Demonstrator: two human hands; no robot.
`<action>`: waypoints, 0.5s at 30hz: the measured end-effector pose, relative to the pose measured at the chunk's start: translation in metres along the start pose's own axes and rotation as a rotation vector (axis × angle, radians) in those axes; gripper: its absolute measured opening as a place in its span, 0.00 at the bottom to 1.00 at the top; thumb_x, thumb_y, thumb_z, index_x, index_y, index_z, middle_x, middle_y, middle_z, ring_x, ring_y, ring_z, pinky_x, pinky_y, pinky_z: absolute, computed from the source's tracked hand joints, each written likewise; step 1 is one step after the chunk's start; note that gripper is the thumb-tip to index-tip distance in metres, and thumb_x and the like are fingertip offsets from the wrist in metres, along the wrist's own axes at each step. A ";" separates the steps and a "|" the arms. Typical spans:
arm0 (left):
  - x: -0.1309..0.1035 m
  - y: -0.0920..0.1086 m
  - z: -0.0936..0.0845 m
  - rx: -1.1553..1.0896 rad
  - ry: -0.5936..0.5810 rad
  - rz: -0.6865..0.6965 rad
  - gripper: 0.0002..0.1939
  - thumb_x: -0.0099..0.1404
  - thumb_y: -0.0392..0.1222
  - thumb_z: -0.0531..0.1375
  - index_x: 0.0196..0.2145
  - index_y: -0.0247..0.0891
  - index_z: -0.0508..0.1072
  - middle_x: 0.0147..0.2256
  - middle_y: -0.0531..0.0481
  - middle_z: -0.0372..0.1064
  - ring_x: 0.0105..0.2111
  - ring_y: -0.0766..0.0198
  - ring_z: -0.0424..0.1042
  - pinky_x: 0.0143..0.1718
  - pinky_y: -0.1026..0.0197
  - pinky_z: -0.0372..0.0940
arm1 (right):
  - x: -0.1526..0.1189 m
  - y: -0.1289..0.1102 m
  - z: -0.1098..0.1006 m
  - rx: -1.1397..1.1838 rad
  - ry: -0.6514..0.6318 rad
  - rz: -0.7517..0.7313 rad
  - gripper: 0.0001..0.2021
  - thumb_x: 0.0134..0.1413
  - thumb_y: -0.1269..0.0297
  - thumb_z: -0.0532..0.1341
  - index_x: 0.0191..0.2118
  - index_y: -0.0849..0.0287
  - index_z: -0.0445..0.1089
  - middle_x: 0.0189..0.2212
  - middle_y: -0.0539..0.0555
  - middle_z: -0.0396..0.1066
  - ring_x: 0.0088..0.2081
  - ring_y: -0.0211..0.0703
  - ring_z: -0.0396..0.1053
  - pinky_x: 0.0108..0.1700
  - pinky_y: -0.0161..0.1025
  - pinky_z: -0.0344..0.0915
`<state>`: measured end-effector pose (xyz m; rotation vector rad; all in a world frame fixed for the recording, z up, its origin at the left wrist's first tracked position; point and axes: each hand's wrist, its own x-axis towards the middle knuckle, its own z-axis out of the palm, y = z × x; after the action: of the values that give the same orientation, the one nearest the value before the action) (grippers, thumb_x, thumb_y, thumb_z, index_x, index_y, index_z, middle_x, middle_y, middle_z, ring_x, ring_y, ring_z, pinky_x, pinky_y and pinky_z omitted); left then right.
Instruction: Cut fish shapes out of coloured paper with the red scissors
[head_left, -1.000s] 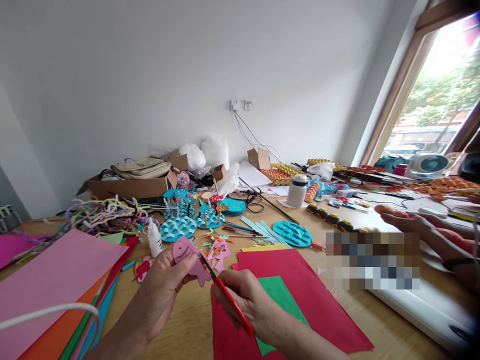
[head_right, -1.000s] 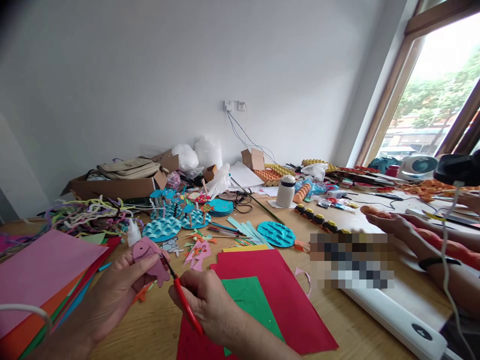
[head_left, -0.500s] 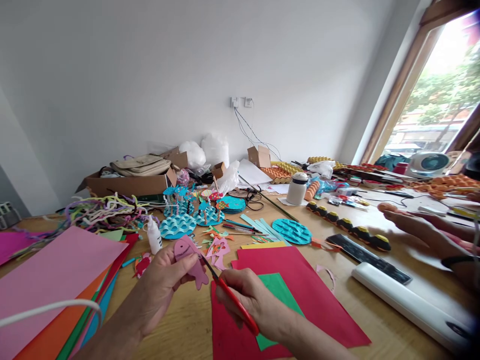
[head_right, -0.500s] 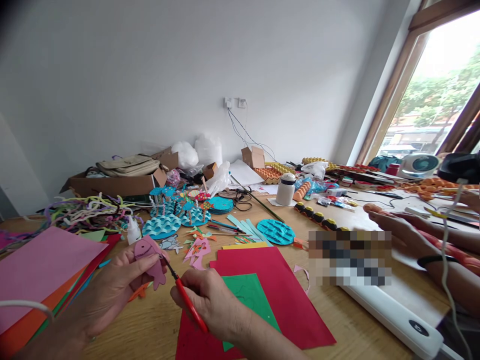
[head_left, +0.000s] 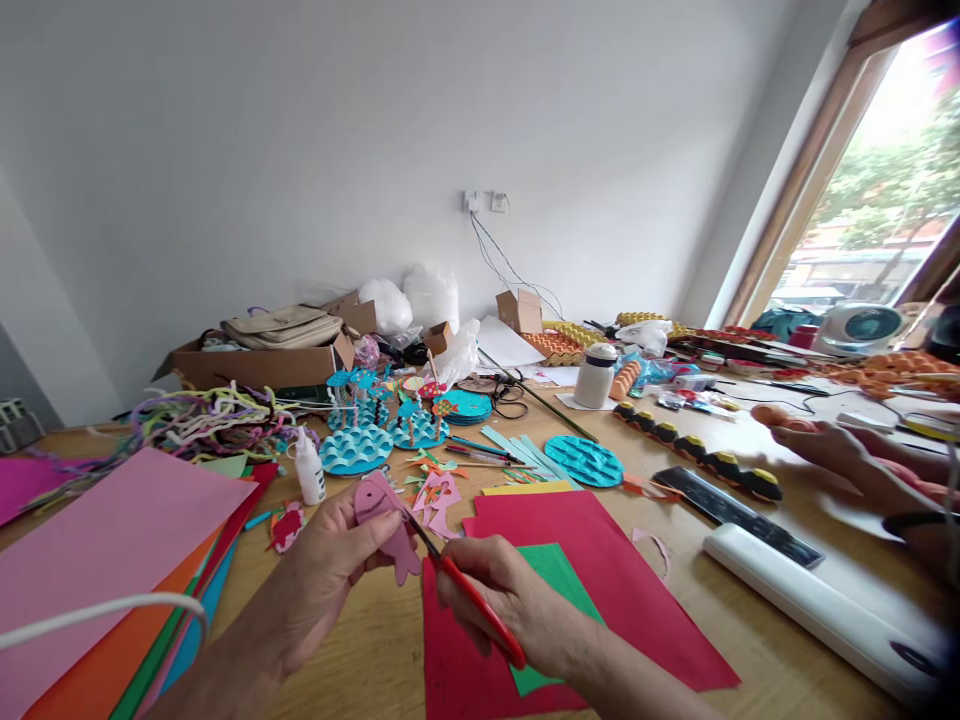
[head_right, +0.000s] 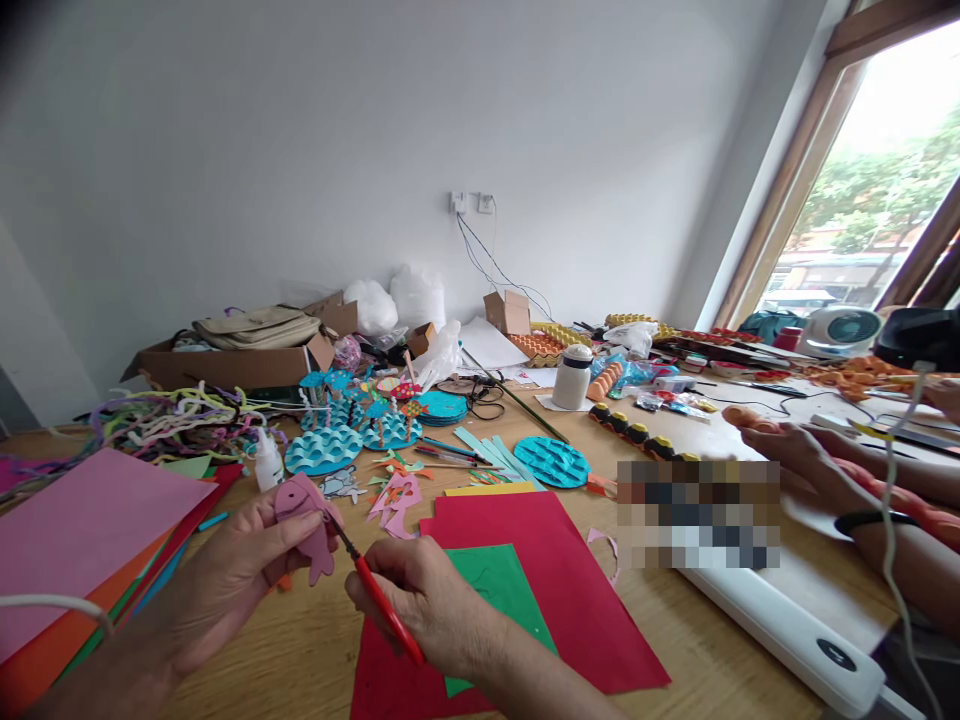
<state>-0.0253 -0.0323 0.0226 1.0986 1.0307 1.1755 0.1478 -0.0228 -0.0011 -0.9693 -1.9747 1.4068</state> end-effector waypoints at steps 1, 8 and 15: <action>0.000 0.000 0.000 0.006 0.002 -0.003 0.04 0.55 0.39 0.60 0.25 0.37 0.69 0.20 0.55 0.68 0.20 0.70 0.64 0.18 0.70 0.53 | 0.000 0.000 0.000 -0.009 0.001 -0.003 0.11 0.49 0.70 0.51 0.19 0.59 0.54 0.13 0.43 0.50 0.16 0.28 0.48 0.18 0.28 0.44; -0.002 0.000 -0.001 0.039 -0.006 -0.014 0.05 0.55 0.39 0.59 0.24 0.37 0.69 0.20 0.55 0.68 0.20 0.70 0.64 0.19 0.69 0.54 | -0.002 0.001 -0.003 -0.058 -0.020 -0.040 0.15 0.53 0.63 0.52 0.18 0.59 0.53 0.13 0.43 0.48 0.17 0.29 0.47 0.18 0.29 0.42; -0.001 -0.002 0.000 0.016 -0.002 -0.019 0.04 0.54 0.39 0.61 0.24 0.37 0.69 0.20 0.55 0.68 0.19 0.70 0.63 0.19 0.69 0.53 | -0.002 0.006 -0.002 0.016 -0.042 -0.016 0.15 0.54 0.64 0.52 0.19 0.59 0.53 0.12 0.42 0.50 0.15 0.28 0.49 0.16 0.27 0.44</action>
<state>-0.0253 -0.0333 0.0203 1.0999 1.0491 1.1523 0.1520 -0.0226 -0.0060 -0.9222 -1.9936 1.4434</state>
